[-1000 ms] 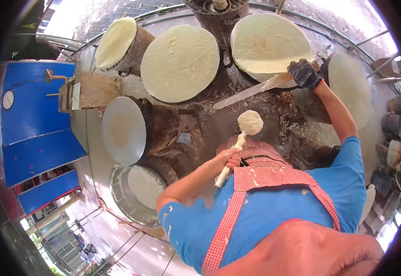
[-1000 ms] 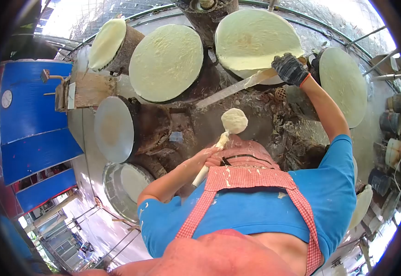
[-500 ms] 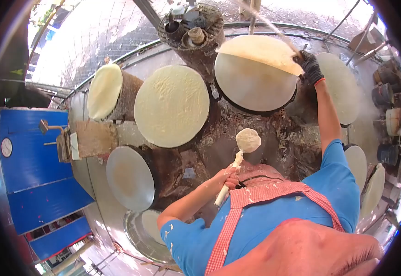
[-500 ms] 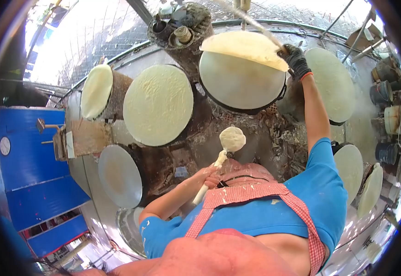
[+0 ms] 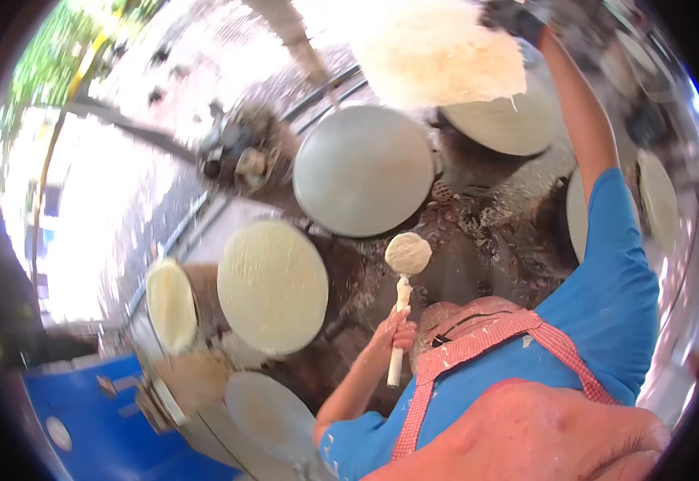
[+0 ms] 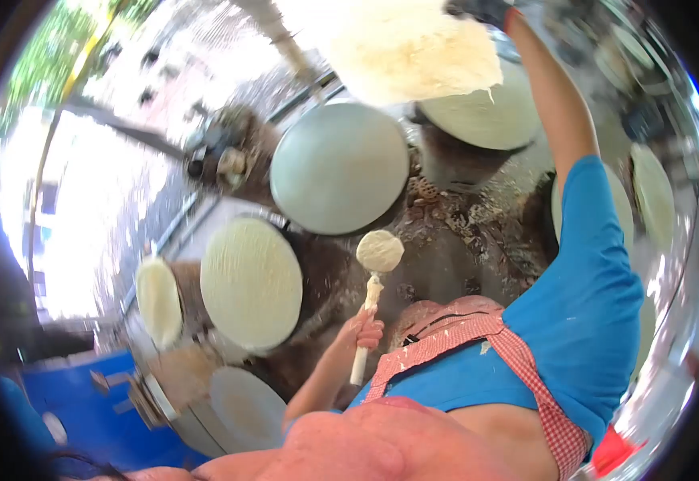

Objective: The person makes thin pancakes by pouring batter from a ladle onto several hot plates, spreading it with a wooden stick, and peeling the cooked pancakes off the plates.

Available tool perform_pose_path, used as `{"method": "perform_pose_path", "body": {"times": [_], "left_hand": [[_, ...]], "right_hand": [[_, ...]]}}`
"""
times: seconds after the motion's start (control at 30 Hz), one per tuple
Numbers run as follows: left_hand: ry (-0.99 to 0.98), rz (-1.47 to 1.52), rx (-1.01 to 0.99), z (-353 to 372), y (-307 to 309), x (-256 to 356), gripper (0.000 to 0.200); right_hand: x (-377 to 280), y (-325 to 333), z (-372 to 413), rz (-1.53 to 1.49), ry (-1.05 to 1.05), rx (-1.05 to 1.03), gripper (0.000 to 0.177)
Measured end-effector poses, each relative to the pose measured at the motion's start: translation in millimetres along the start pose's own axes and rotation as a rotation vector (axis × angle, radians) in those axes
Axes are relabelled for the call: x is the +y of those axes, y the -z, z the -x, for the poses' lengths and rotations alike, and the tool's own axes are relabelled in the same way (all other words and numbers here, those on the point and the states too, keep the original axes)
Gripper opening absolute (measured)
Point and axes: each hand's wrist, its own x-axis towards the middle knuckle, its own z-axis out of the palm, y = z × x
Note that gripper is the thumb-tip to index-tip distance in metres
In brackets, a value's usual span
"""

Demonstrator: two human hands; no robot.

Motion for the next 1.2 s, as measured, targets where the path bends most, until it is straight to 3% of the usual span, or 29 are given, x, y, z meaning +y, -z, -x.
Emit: {"method": "perform_pose_path", "body": {"times": [0.1, 0.17, 0.27, 0.4, 0.53, 0.57, 0.6, 0.63, 0.7, 0.73, 0.87, 0.93, 0.97, 1.07, 1.2], "left_hand": [[0.319, 0.249, -0.206, -28, 10, 2, 0.023], [0.419, 0.267, -0.251, -47, -7, -2, 0.021], [0.390, 0.259, -0.206, -72, -61, -30, 0.019], [0.333, 0.359, -0.213, -107, -146, -102, 0.020], [0.250, 0.397, -0.216, -131, -224, -162, 0.025], [0.210, 0.396, -0.236, -134, -241, -174, 0.037], [0.205, 0.390, -0.239, -142, -248, -177, 0.037], [0.211, 0.365, -0.238, -149, -251, -181, 0.036], [0.216, 0.343, -0.223, -160, -263, -184, 0.036], [0.219, 0.331, -0.207, -162, -267, -188, 0.036], [0.219, 0.303, -0.187, -172, -290, -204, 0.036], [0.216, 0.302, -0.161, -174, -305, -210, 0.036], [0.205, 0.325, -0.138, -175, -311, -214, 0.035], [0.173, 0.311, -0.105, -172, -307, -214, 0.035], [0.185, 0.147, -0.139, -192, -234, -167, 0.034]], "right_hand": [[32, 78, 66, 0.147, -0.110, -0.020, 0.023], [55, 134, 121, 0.182, -0.191, 0.002, 0.024], [98, 207, 197, 0.175, -0.305, 0.073, 0.025], [202, 295, 302, 0.114, -0.464, 0.242, 0.027], [334, 348, 472, -0.022, -0.730, 0.586, 0.029], [366, 354, 517, -0.078, -0.765, 0.659, 0.029], [360, 347, 552, -0.078, -0.830, 0.945, 0.031], [390, 346, 596, -0.108, -0.936, 1.013, 0.029], [418, 317, 663, -0.414, -0.882, 1.371, 0.030], [450, 290, 701, -0.478, -0.752, 1.470, 0.032], [567, 178, 796, -0.872, -0.995, 1.742, 0.026], [577, 146, 793, -0.949, -1.039, 1.756, 0.028], [581, 135, 795, -0.848, -1.188, 1.724, 0.029], [566, 122, 791, -0.698, -1.322, 1.580, 0.028], [527, 112, 774, -0.392, -1.315, 1.306, 0.028]]}}
